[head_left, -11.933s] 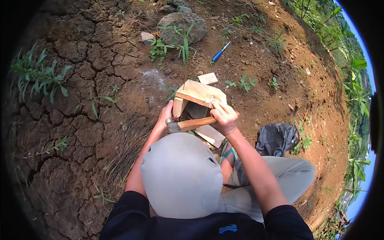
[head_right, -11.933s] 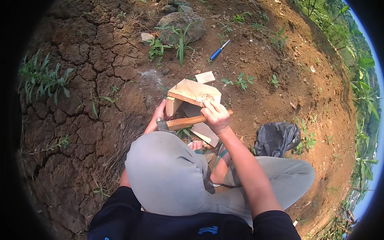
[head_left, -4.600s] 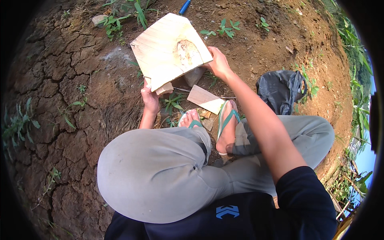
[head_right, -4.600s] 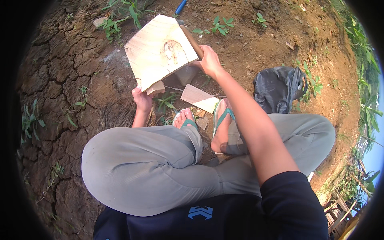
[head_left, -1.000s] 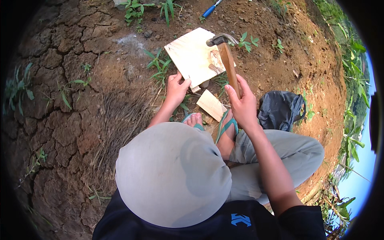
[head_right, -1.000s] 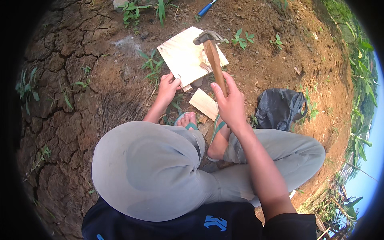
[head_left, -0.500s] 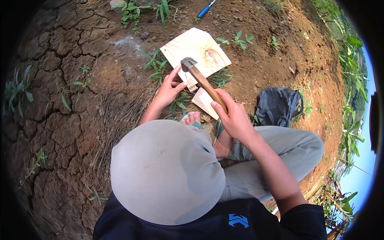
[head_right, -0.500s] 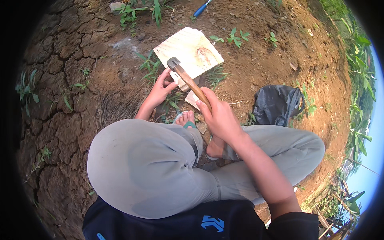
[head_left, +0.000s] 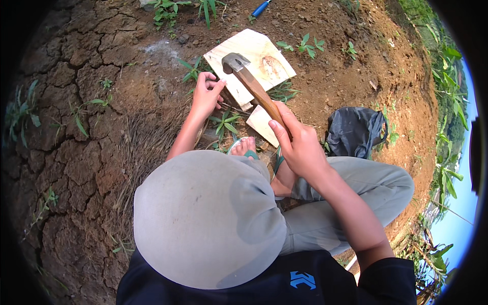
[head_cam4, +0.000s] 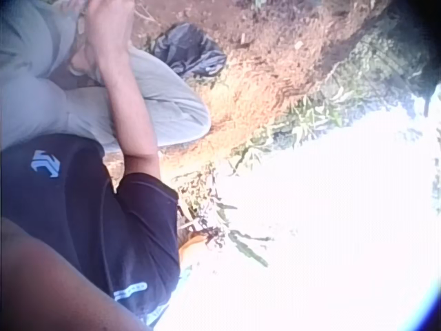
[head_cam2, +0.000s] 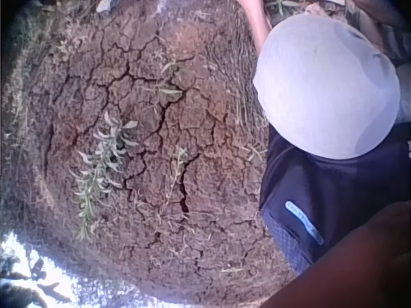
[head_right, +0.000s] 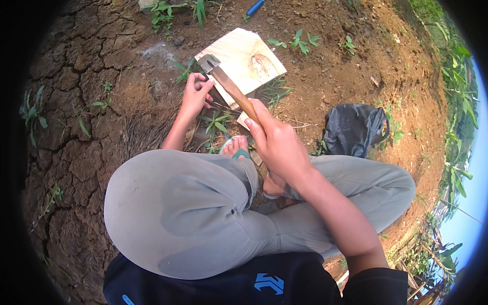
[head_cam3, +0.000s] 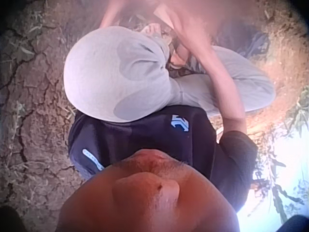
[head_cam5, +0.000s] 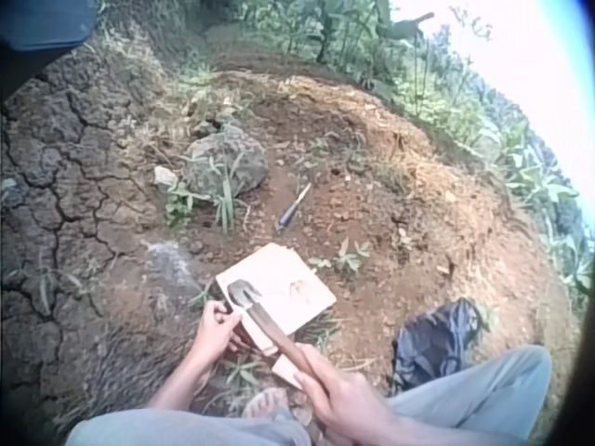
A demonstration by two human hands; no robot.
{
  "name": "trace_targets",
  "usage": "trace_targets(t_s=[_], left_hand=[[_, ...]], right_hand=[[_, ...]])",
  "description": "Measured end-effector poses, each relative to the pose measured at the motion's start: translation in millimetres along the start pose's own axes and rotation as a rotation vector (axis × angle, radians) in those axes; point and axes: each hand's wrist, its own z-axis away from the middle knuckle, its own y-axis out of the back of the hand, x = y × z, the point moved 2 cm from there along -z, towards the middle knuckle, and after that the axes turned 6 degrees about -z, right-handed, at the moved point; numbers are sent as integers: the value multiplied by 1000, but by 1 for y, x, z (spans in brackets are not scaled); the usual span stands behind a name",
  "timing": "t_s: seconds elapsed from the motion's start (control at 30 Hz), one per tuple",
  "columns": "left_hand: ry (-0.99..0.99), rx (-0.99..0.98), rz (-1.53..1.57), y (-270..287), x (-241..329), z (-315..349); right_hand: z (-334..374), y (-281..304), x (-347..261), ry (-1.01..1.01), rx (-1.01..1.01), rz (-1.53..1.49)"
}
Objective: The person hammers a nail into a wooden board while sitting on the ground and then holds the board against another wooden piece using a hammer.
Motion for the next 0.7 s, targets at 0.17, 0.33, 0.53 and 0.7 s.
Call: trace_targets(t_s=[0.17, 0.33, 0.53, 0.7], left_hand=[[142, -51, -74, 0, -1, -13], [165, 32, -1, 0, 6, -3], [228, -11, 192, -3, 8, -2], [298, -67, 244, 7, -2, 1]], right_hand=[[-1, -11, 25, -124, -126, 101], [0, -5, 11, -118, -66, 106], [-6, -11, 17, -117, -126, 191], [-4, -5, -3, -115, -126, 179]])
